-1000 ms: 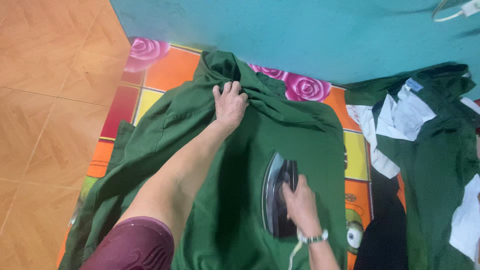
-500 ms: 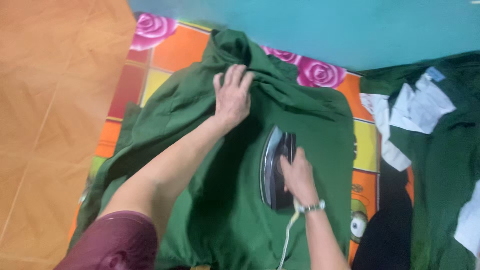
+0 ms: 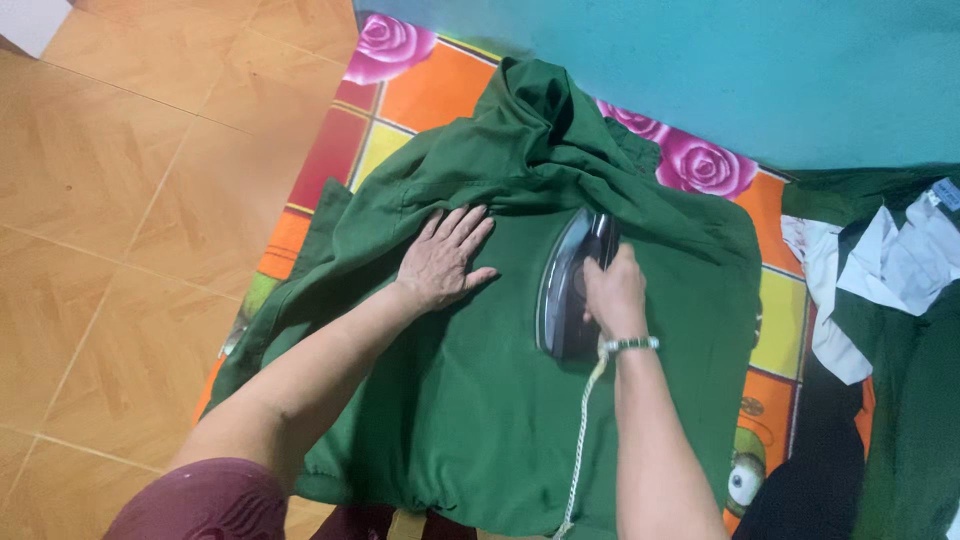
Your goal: The person irons a green shirt laid out on a bed. They use a steam iron to smooth the fabric, repeatedly adjusting the shirt's position and sleeves to ensure even coverage. The person works methodically across the shirt's surface, using one hand to hold the fabric taut while the other operates the iron.
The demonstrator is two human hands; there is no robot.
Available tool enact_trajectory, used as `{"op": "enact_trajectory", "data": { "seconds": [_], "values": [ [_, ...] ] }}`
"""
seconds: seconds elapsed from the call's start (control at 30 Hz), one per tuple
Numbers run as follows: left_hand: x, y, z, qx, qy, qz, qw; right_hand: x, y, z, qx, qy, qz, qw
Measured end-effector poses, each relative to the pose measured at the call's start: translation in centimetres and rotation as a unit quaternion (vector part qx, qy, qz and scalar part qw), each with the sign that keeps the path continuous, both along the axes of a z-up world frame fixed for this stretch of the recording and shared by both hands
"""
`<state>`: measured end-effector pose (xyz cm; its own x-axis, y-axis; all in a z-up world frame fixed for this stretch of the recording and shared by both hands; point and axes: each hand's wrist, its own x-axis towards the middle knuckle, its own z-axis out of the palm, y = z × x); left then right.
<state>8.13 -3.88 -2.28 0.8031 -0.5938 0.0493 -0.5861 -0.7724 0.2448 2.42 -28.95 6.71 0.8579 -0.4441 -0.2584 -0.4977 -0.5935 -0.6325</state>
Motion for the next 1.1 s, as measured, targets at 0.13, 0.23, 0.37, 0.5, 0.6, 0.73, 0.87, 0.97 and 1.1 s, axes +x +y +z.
{"op": "enact_trajectory", "data": {
  "seconds": [0.13, 0.23, 0.37, 0.5, 0.6, 0.73, 0.87, 0.97, 1.1],
  "values": [
    [-1.3, -0.1, 0.2, 0.004, -0.016, 0.011, 1.000, -0.1, 0.4, 0.3, 0.052, -0.016, 0.002, 0.999],
    [-3.1, 1.0, 0.5, 0.012, -0.034, -0.039, 0.999, -3.7, 1.9, 0.9, 0.046, 0.037, 0.031, 0.998],
    [-2.5, 3.0, 0.9, -0.022, 0.011, -0.031, 0.999, -8.5, 5.5, 1.6, 0.040, 0.097, 0.016, 0.994],
    [-1.3, 3.3, 0.9, -0.047, 0.024, 0.030, 0.998, -6.5, 5.8, 2.0, 0.021, 0.084, 0.037, 0.996],
    [-0.7, 2.5, 0.7, -0.043, 0.012, 0.033, 0.998, -2.7, 5.8, 1.8, 0.017, 0.042, 0.065, 0.997],
    [3.3, 1.7, 2.2, -0.140, -0.122, 0.091, 0.978, 1.9, 6.6, 1.7, 0.023, 0.027, 0.048, 0.998],
    [8.2, 2.2, 5.0, -0.128, -0.024, 0.208, 0.970, 1.5, 7.1, 2.0, 0.025, 0.031, 0.054, 0.998],
    [10.0, 2.2, 3.8, -0.124, 0.006, 0.201, 0.972, -1.1, 8.0, 1.8, 0.029, 0.041, 0.071, 0.996],
    [10.4, 2.0, 0.7, -0.206, -0.073, 0.178, 0.959, -4.9, 9.9, 1.5, 0.056, 0.079, 0.072, 0.993]
  ]
}}
